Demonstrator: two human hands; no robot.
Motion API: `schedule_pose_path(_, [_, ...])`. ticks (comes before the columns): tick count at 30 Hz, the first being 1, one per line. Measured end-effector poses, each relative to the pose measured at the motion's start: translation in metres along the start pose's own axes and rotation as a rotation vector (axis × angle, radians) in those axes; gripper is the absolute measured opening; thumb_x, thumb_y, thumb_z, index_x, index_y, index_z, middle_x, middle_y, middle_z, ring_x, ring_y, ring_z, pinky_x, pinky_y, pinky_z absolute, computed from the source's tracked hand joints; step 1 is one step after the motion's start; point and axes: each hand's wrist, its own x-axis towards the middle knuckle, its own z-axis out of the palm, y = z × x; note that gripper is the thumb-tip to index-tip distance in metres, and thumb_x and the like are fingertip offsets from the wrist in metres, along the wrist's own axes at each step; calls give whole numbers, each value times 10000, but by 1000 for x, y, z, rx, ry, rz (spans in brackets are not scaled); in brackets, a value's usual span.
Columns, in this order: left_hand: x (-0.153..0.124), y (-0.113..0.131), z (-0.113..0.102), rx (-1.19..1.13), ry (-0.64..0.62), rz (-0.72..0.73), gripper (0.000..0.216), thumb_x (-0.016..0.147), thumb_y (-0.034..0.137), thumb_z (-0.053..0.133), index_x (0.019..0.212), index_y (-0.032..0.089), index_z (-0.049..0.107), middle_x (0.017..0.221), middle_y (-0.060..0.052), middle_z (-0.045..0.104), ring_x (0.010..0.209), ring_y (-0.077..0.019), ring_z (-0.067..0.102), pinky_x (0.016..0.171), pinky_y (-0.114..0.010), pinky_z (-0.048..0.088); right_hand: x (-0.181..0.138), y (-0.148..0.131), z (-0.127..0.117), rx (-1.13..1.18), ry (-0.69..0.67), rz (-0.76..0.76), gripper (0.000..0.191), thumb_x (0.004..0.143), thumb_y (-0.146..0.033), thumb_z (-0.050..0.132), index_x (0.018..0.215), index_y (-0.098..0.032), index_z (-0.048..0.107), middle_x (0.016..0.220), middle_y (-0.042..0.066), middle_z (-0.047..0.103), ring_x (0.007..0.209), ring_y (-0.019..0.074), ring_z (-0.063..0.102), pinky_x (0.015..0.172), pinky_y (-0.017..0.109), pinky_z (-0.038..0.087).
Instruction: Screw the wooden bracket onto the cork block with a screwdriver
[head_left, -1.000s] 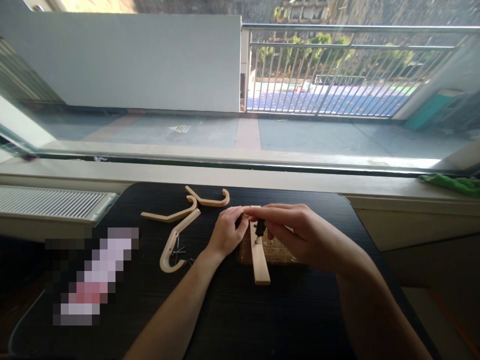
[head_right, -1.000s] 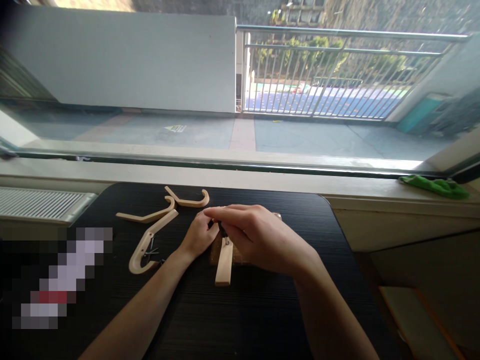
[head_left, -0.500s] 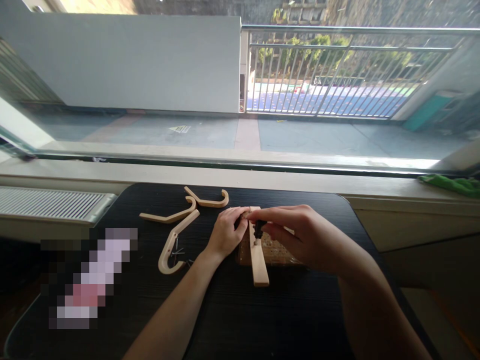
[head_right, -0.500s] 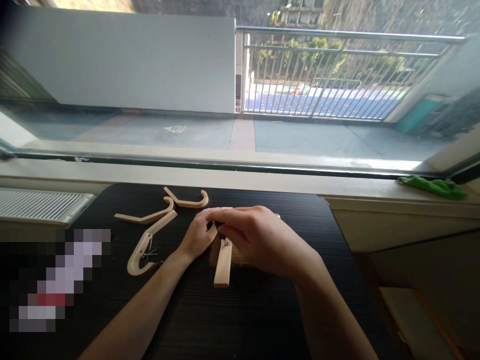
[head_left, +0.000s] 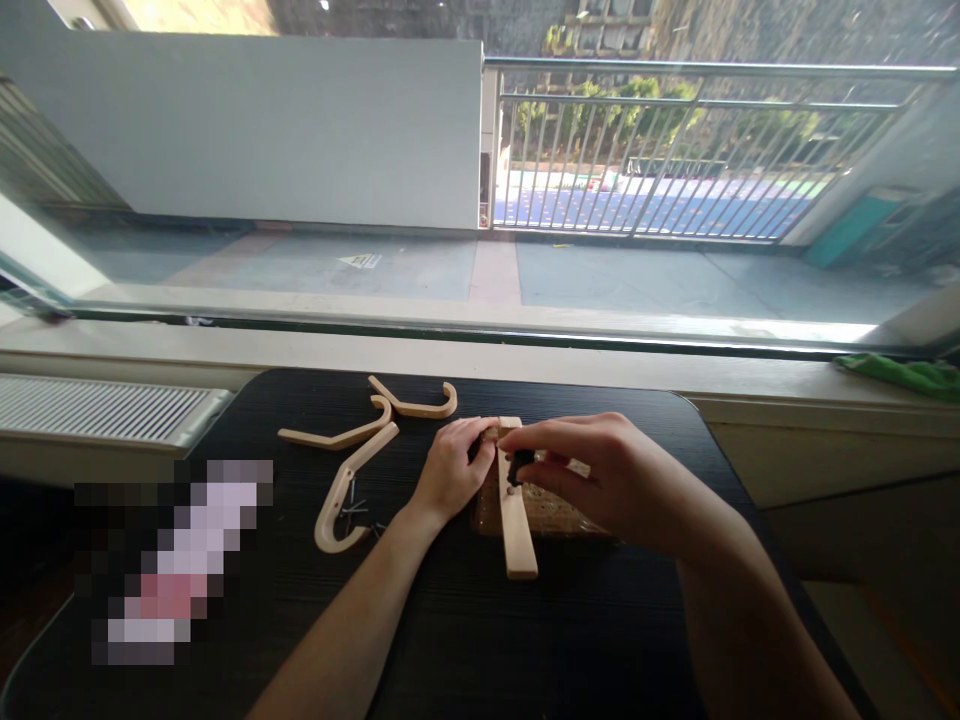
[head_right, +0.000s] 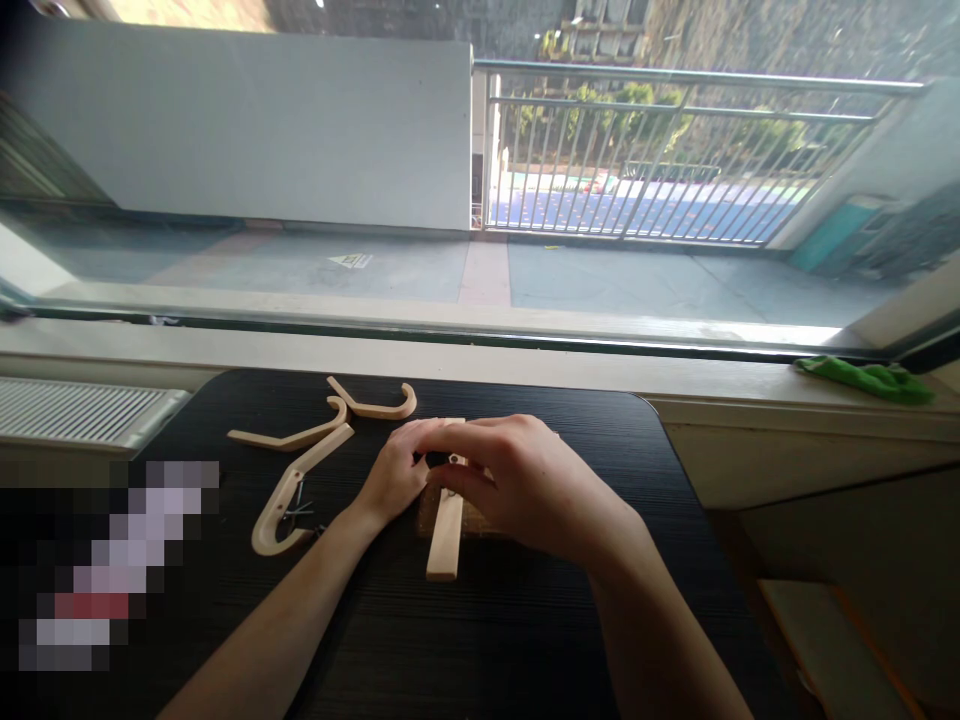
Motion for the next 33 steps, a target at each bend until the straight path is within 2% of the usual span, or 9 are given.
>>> schedule_pose_path(13, [-1, 1, -1, 24, 2, -30, 264, 899, 208, 524, 1099, 173, 693, 1118, -92, 743, 1084, -250, 664, 996, -421, 496, 1, 2, 1, -55, 18, -14, 278, 900, -183, 647, 1161, -259, 704, 878, 2, 748, 711, 118, 655, 687, 201, 448])
schedule_pose_path(33, [-1, 3, -2, 26, 7, -14, 266, 906, 217, 493, 1085, 177, 686, 1100, -91, 745, 1047, -230, 673, 975, -400, 513, 1, 1, 1, -215, 12, 16, 118, 902, -271, 662, 973, -187, 706, 726, 3, 675, 625, 127, 593, 604, 236, 396])
